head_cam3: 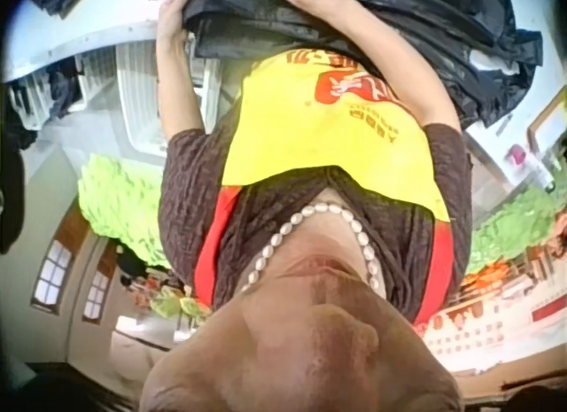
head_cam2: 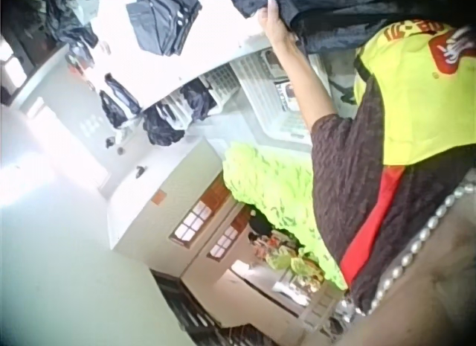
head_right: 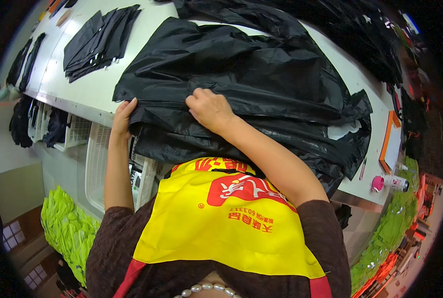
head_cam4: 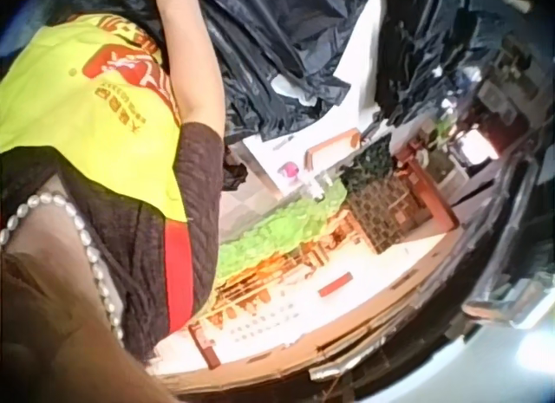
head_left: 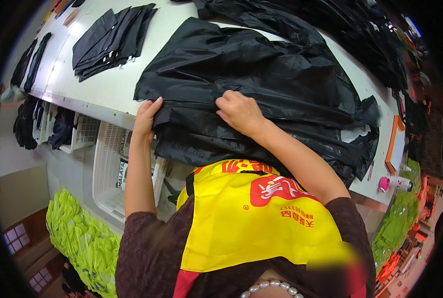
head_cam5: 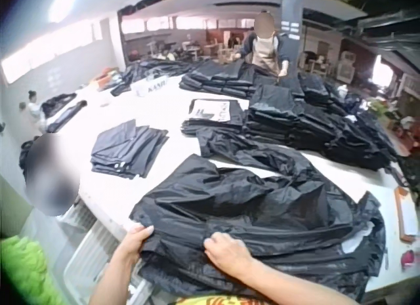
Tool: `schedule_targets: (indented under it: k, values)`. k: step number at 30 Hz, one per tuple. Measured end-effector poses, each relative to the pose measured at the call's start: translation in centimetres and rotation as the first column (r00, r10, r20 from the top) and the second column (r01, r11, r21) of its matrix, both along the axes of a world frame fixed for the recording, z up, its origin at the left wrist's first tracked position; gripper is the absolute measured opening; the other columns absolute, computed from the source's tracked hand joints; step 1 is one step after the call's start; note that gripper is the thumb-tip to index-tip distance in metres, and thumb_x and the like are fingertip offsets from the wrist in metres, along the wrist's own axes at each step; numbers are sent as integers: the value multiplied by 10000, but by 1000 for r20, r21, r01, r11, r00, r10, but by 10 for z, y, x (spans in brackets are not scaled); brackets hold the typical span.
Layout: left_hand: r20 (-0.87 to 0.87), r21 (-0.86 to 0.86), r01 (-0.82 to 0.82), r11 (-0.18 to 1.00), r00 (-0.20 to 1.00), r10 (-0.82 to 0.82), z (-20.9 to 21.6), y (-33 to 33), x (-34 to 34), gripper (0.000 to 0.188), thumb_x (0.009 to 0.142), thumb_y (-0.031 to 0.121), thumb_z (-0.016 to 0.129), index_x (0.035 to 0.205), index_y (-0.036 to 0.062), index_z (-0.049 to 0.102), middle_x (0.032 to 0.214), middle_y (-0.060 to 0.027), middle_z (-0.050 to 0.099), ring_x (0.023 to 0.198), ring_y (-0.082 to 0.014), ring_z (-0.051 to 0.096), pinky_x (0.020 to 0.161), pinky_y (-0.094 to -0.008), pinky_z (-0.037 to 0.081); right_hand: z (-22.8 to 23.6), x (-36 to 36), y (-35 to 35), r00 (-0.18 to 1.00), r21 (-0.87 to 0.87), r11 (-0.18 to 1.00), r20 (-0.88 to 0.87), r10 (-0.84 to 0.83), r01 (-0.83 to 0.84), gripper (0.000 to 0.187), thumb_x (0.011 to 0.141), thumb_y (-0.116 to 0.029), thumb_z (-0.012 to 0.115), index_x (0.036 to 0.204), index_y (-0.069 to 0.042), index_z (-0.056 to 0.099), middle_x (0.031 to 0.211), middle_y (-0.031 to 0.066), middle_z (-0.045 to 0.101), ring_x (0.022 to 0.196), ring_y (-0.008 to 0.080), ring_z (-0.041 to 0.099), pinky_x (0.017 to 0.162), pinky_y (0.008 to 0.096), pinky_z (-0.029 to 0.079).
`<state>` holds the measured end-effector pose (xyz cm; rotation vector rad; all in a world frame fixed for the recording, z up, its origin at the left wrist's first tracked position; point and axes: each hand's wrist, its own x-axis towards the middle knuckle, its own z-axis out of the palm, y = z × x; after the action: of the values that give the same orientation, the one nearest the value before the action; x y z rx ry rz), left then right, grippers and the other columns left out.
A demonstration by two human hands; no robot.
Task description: The person folds a black jacket on a white table. They smooth the fabric, fold the sleeves inward, fold the body in half, and then fold it again into a compact rectangle before placing it on a stack of similar folded items.
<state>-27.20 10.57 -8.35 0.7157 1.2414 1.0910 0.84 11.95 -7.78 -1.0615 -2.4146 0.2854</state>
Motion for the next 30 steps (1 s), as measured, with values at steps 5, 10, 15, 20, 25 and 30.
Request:
schedule_targets:
  k: [5,10,15,20,25,30]
  values:
    - [95,17,-125,992,988,122,7,-3,14,118,883,158,597,842,48,589,836,-43,639,715,-120,616,654,-234,490,-3,5,0,972,-131,991,-231,-44,13,98,775,-129,619,765,-50,562,799,143,567,734,331,612,624,402,516]
    - [25,52,-152,987,988,150,8,0,21,82,884,138,598,889,57,606,908,-33,654,810,-113,620,729,-226,481,8,14,-3,958,-387,890,-57,-283,240,172,792,-196,619,830,-30,599,848,182,610,823,361,611,713,438,500]
    - [-175,54,-59,997,982,68,-36,14,-16,106,877,166,625,817,80,606,802,19,614,715,-63,549,648,-203,427,20,47,1,885,-583,703,61,-462,407,199,775,-226,595,817,-37,643,854,177,644,847,346,621,726,457,496]
    - [-259,-26,-173,985,952,161,-54,13,-24,144,871,181,638,777,77,605,741,52,574,637,-44,474,582,-198,371,29,227,-13,571,-438,427,278,-772,791,215,763,-282,622,821,-78,656,853,138,643,819,317,622,710,408,496]
    - [-516,-46,-64,997,856,31,-70,33,-5,191,858,203,654,743,56,611,669,59,515,600,-44,411,541,-205,325,-9,482,-79,263,-343,209,120,-957,916,236,770,-263,679,705,-50,599,660,49,608,637,159,571,611,311,444]
    - [-818,-185,59,981,543,-187,-38,55,-1,353,847,322,645,800,-28,626,657,-25,553,620,-103,484,563,-259,376,25,436,-53,364,-118,347,187,-912,930,244,814,-291,638,836,-48,628,721,112,621,670,215,593,637,335,456]
